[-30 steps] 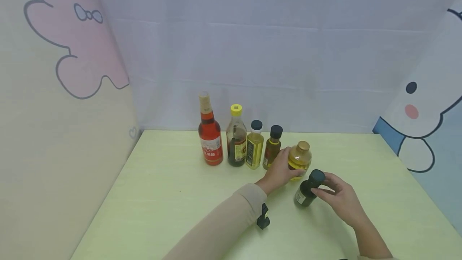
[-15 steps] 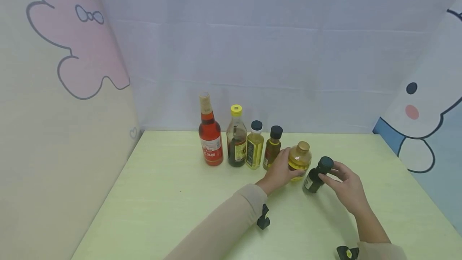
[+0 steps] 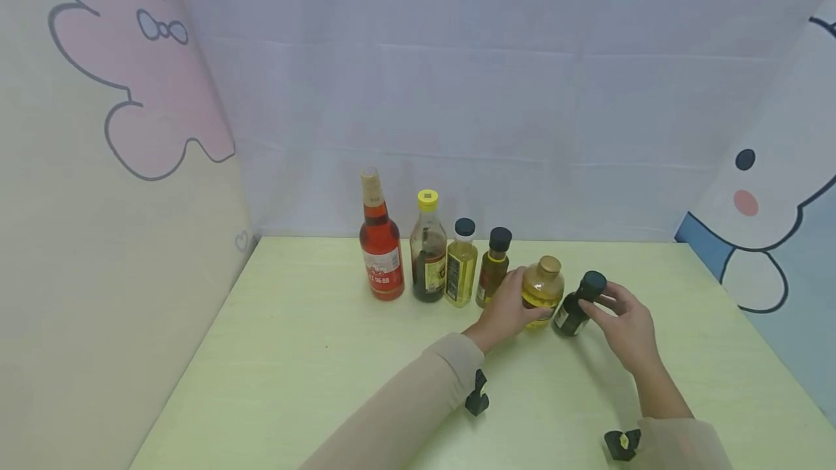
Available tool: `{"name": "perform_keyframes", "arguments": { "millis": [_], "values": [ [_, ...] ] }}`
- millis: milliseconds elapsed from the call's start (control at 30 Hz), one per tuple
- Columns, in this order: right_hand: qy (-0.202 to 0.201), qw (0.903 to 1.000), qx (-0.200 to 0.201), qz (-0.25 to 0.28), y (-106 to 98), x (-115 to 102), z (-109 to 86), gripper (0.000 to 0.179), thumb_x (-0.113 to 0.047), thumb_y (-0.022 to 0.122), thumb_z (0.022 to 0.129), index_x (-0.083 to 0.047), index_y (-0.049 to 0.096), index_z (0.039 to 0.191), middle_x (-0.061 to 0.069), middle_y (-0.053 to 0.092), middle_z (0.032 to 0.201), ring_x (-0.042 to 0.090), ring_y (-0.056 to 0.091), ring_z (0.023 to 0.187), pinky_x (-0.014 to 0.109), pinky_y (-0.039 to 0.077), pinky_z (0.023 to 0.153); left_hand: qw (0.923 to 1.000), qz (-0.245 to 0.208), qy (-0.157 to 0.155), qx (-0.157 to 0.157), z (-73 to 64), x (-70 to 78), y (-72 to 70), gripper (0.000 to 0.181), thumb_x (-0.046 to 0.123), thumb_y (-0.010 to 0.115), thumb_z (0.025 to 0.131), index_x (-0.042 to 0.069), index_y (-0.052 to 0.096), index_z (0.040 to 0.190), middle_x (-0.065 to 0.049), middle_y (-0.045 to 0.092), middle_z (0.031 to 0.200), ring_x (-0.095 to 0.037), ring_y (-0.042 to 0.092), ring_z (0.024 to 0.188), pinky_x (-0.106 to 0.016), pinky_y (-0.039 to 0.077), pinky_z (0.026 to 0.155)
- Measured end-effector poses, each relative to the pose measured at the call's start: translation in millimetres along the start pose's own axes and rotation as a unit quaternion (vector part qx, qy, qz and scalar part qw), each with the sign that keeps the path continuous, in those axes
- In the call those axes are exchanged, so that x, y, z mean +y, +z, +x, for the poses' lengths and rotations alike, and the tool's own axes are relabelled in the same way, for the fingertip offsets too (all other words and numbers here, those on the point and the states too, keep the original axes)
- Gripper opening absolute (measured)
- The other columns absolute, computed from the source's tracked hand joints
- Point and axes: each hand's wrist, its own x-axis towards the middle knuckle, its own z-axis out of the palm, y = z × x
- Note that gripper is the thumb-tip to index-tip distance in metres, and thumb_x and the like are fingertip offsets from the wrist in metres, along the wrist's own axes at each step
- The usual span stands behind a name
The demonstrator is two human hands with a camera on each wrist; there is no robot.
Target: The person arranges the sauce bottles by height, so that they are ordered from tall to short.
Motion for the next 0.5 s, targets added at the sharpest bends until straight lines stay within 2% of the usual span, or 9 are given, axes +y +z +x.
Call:
{"name": "perform_keyframes", "arguments": {
  "millis": [267,433,500],
  "values": [
    [0.008,0.9995,0.016,0.026,5.2,7.6,10.2,0.031,-0.023,0.073,0.090,-0.013,0.061,0.117,-0.032,0.055,0.101,-0.015,0.052,0.091,0.007,0.043,0.072,0.9999,0.006,0.008,0.004,-0.3,-1.8,1.5,0.065,0.034,0.079,0.083,0.014,0.043,0.132,0.007,0.050,0.118,-0.002,0.051,0.105,-0.016,0.042,0.090],
    [0.013,0.9984,0.023,0.049,9.4,12.9,15.7,0.027,-0.020,0.073,0.090,-0.020,0.061,0.114,-0.032,0.055,0.099,-0.013,0.053,0.091,0.008,0.045,0.072,0.9999,-0.004,0.009,0.008,-0.9,-2.6,1.8,0.064,0.033,0.079,0.082,0.014,0.043,0.132,0.007,0.050,0.117,-0.001,0.051,0.104,-0.016,0.043,0.089],
    [0.017,0.9982,0.026,0.050,10.3,13.9,17.3,0.028,-0.020,0.073,0.090,-0.018,0.061,0.115,-0.032,0.055,0.098,-0.013,0.052,0.091,0.008,0.045,0.072,0.9999,-0.009,0.011,0.009,-0.8,-2.8,2.0,0.064,0.033,0.080,0.082,0.014,0.043,0.132,0.007,0.050,0.117,-0.001,0.051,0.104,-0.016,0.043,0.089]
  ]
}}
